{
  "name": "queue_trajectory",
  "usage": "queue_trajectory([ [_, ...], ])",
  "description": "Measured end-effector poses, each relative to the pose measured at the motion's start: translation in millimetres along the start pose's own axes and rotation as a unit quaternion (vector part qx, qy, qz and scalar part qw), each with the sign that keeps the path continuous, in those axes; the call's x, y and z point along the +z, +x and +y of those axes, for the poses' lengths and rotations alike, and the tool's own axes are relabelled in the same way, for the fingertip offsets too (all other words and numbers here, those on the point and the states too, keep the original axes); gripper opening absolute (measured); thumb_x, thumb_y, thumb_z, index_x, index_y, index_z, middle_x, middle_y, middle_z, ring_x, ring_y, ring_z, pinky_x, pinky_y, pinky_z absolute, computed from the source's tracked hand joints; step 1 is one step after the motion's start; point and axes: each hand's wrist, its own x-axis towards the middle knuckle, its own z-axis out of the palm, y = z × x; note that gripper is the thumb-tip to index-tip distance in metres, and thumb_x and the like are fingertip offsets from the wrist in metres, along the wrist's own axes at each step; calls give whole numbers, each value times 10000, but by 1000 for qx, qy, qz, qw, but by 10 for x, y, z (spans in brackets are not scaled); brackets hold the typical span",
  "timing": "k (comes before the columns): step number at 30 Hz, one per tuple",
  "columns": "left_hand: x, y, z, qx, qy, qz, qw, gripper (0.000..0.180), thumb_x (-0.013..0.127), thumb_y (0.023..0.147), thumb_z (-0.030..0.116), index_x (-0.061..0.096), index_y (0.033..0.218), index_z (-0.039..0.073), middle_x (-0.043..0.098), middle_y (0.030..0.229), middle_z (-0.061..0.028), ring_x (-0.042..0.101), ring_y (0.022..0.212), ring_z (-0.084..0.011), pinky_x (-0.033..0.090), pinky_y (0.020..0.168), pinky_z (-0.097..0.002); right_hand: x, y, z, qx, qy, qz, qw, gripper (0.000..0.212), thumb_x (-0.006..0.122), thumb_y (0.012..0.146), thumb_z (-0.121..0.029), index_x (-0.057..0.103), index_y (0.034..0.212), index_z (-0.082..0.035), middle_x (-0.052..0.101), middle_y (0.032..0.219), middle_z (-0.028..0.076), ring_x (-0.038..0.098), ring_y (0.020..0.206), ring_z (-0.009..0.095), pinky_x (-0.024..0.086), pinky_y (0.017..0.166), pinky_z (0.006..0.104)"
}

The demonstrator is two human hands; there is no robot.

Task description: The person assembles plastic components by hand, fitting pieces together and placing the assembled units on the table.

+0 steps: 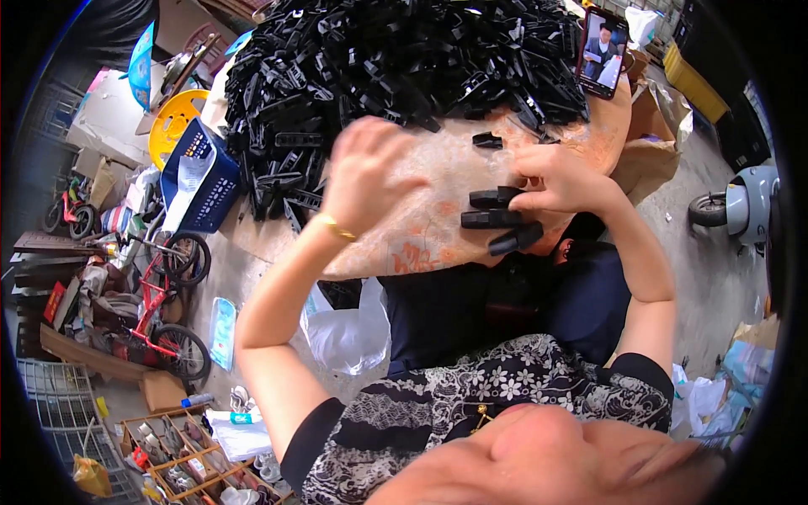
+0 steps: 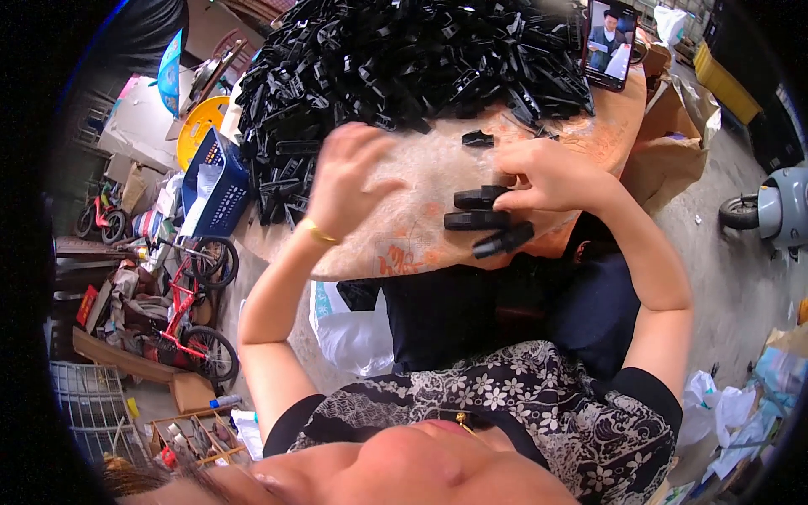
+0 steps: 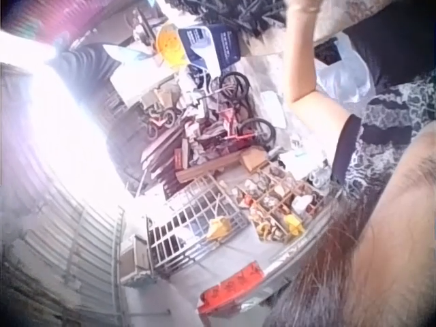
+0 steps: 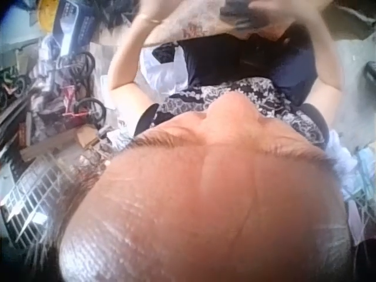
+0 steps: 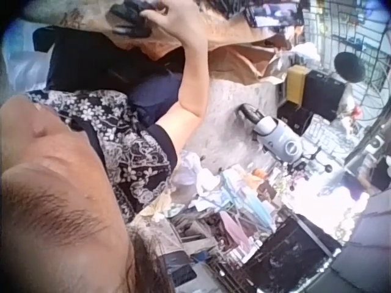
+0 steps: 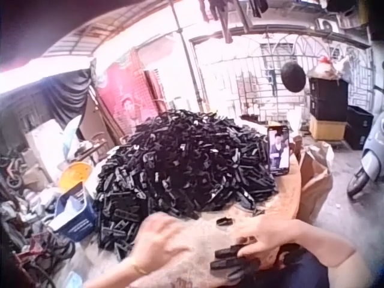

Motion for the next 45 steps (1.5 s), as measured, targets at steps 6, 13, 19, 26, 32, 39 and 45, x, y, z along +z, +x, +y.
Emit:
queue_trajectory([
  [6, -123, -965, -804, -337, 219, 17, 916, 813, 573, 753, 679, 453, 1335, 122, 354, 1399, -198, 254, 1324, -404, 217, 1050, -564, 117, 128, 101, -8, -51, 165, 985, 324, 707, 775, -179, 603, 1031, -10, 583, 970, 118, 583, 775, 251, 474, 663, 339],
  [13, 97, -644, -676, -385, 137, 14, 913, 806, 624, 738, 639, 475, 1319, 101, 333, 1380, -269, 347, 1244, -444, 275, 1037, -520, 374, 374, 324, -5, -150, 179, 972, 239, 647, 817, -208, 585, 953, -22, 570, 944, 127, 561, 925, 329, 479, 769, 389],
  [19, 222, -459, -529, -370, 100, 15, 924, 733, 655, 747, 554, 502, 1293, 90, 347, 1362, -250, 345, 1232, -434, 290, 1032, -509, 423, 329, 168, -25, -102, 174, 979, 237, 646, 756, -113, 587, 959, -6, 574, 912, 146, 570, 889, 338, 477, 758, 398],
  [26, 428, -162, -195, -334, 90, 16, 938, 620, 641, 765, 505, 534, 1238, 119, 348, 1349, -244, 301, 1261, -411, 236, 1029, -567, 418, 270, 95, -23, -86, 147, 985, 233, 644, 745, -119, 578, 943, -13, 578, 884, 151, 588, 860, 336, 479, 731, 411],
  [32, 670, 133, 118, -238, -7, 60, 969, 564, 638, 773, 423, 522, 1208, 82, 370, 1319, -236, 315, 1245, -397, 240, 1020, -555, 234, 172, 39, 40, -4, 149, 988, 263, 665, 715, -116, 568, 918, 20, 558, 817, 155, 574, 746, 322, 478, 667, 380],
  [39, 778, 521, 331, -200, 35, 2, 979, 498, 642, 782, 428, 573, 1180, 136, 378, 1321, -184, 279, 1268, -380, 185, 1032, -615, 31, -27, 130, 73, -93, 106, 987, 271, 689, 680, -165, 506, 775, 10, 538, 748, 152, 561, 678, 298, 455, 602, 366],
  [45, 737, 575, 375, -53, 32, 47, 997, 259, 673, 764, 348, 695, 890, 123, 465, 1291, -130, 251, 1317, -370, 97, 1035, -693, 49, -69, 181, 39, -142, 146, 978, 245, 697, 687, -151, 563, 816, 9, 552, 776, 149, 564, 715, 292, 457, 626, 361],
])
